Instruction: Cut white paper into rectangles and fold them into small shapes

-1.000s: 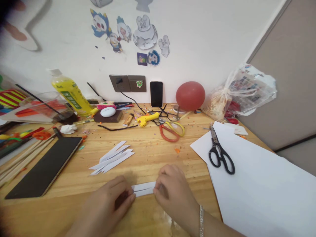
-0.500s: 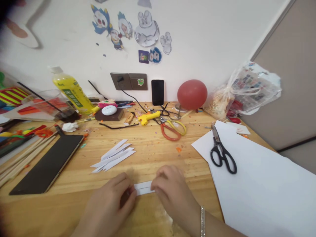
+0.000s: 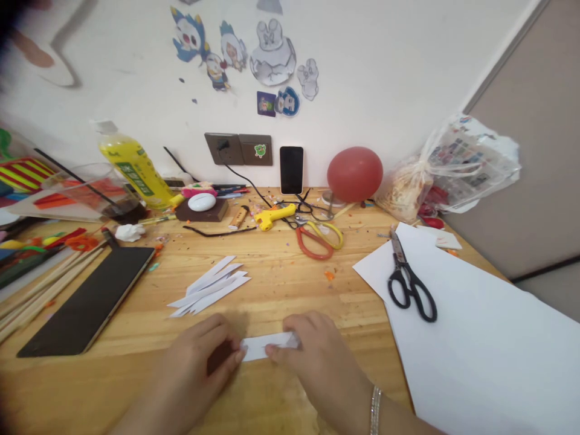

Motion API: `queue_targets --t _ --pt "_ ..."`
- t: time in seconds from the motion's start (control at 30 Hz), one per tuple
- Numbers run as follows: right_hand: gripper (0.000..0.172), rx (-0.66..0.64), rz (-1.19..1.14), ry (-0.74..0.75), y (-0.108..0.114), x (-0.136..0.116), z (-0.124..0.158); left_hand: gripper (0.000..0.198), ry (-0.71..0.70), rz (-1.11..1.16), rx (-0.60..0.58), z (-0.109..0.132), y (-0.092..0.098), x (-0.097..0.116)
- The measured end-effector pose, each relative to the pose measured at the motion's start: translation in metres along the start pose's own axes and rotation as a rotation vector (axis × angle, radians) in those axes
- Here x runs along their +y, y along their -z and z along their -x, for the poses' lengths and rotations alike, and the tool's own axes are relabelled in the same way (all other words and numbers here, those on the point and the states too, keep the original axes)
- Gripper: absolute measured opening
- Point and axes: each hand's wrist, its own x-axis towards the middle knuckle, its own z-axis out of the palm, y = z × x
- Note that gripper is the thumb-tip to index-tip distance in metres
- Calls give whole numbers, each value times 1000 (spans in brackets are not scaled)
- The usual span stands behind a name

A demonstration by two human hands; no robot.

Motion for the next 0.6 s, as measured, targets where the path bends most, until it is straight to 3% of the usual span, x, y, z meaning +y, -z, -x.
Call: queue_targets --t 0.13,0.2,0.33,0.47,0.6 --pt "17 2 52 67 2 0 1 11 -31 -25 34 2 -1 -7" --pt "19 19 87 132 3 1 1 12 -94 -56 121 4 -1 -8" --pt "21 48 122 164 2 1 1 21 -393 -114 289 7 2 -2" --pt "21 14 136 187 3 1 1 27 -655 -421 266 9 0 6" --pt "30 -104 116 179 13 4 3 40 -716 -616 211 11 -3 0"
